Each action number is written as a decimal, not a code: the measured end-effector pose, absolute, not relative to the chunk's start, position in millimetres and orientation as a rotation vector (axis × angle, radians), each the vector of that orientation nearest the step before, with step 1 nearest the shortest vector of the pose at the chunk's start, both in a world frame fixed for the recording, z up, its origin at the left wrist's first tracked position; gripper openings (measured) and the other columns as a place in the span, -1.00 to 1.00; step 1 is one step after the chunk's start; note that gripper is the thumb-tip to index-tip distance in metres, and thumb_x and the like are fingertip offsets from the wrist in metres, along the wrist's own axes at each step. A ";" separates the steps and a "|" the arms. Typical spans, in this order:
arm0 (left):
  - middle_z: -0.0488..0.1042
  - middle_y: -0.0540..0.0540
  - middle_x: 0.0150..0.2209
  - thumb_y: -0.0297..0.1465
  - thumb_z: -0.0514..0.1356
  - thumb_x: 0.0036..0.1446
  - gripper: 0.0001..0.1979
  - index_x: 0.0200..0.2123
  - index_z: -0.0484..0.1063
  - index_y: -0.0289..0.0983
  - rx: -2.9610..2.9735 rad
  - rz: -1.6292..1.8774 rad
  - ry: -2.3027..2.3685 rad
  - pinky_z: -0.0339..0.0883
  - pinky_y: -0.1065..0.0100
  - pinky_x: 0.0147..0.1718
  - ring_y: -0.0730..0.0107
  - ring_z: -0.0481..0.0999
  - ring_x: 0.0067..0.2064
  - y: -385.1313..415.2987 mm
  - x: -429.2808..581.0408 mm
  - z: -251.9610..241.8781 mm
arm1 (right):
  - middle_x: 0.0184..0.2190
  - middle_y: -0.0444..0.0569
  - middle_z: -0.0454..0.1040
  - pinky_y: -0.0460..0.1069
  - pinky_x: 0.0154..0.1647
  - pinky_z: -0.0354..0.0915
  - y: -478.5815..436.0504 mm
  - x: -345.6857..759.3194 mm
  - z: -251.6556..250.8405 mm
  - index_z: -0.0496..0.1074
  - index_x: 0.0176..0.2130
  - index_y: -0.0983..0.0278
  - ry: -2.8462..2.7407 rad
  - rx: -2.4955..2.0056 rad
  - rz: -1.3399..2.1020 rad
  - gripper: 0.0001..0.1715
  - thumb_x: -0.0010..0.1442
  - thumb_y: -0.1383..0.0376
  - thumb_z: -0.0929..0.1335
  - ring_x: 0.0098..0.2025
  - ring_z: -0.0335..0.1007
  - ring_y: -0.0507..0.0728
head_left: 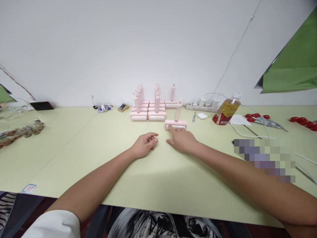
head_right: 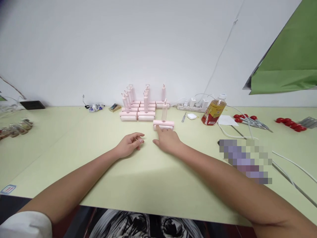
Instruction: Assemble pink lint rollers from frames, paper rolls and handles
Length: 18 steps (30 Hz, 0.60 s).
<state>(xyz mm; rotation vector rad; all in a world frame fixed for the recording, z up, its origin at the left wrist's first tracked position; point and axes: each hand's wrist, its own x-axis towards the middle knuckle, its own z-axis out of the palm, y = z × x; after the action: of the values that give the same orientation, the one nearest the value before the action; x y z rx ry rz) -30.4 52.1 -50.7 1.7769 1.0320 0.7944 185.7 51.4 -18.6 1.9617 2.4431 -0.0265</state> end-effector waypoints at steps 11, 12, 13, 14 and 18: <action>0.48 -0.06 -0.31 -0.16 0.15 0.16 -0.60 -0.05 0.45 -0.31 1.811 0.748 1.081 0.35 0.37 -0.37 0.44 0.45 -0.41 49.8 -29.3 -47.9 | 0.05 0.35 0.42 0.34 0.13 -0.07 126.9 197.8 -25.4 0.01 0.32 0.41 2.413 2.006 0.192 -0.14 0.24 -0.06 0.20 0.14 0.22 0.50; 0.49 -0.06 -0.32 -0.16 0.15 0.15 -0.61 -0.06 0.45 -0.31 1.816 0.744 1.089 0.34 0.38 -0.38 0.43 0.45 -0.40 49.4 -29.1 -47.4 | 0.06 0.35 0.42 0.36 0.15 -0.13 134.7 200.7 -26.0 0.01 0.32 0.40 2.427 1.998 0.206 -0.15 0.26 -0.06 0.17 0.15 0.21 0.50; 0.49 -0.06 -0.33 -0.17 0.14 0.15 -0.61 -0.07 0.46 -0.31 1.824 0.739 1.097 0.33 0.38 -0.39 0.43 0.44 -0.40 49.0 -28.9 -47.1 | 0.06 0.35 0.42 0.37 0.16 -0.17 142.3 203.6 -26.7 0.01 0.32 0.39 2.443 1.989 0.215 -0.16 0.27 -0.07 0.15 0.15 0.21 0.50; 0.49 -0.05 -0.35 -0.17 0.14 0.15 -0.61 -0.08 0.46 -0.31 1.834 0.734 1.104 0.31 0.38 -0.39 0.42 0.43 -0.40 48.7 -28.8 -46.9 | 0.07 0.34 0.42 0.37 0.16 -0.18 149.8 206.2 -27.3 0.01 0.32 0.38 2.461 1.979 0.219 -0.17 0.28 -0.07 0.12 0.15 0.21 0.49; 0.46 -0.03 -0.41 -0.18 0.14 0.16 -0.63 -0.10 0.48 -0.30 1.858 0.717 1.104 0.27 0.39 -0.41 0.42 0.39 -0.40 47.9 -28.9 -47.8 | 0.08 0.34 0.41 0.35 0.13 -0.09 178.1 212.1 -30.2 0.01 0.32 0.40 2.511 1.965 0.210 -0.17 0.29 -0.08 0.09 0.10 0.27 0.48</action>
<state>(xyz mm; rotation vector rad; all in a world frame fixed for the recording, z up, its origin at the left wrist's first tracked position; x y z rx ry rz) -28.9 47.9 -47.8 1.8576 1.1035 0.7169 212.1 178.1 -30.2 1.9655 2.5114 0.2096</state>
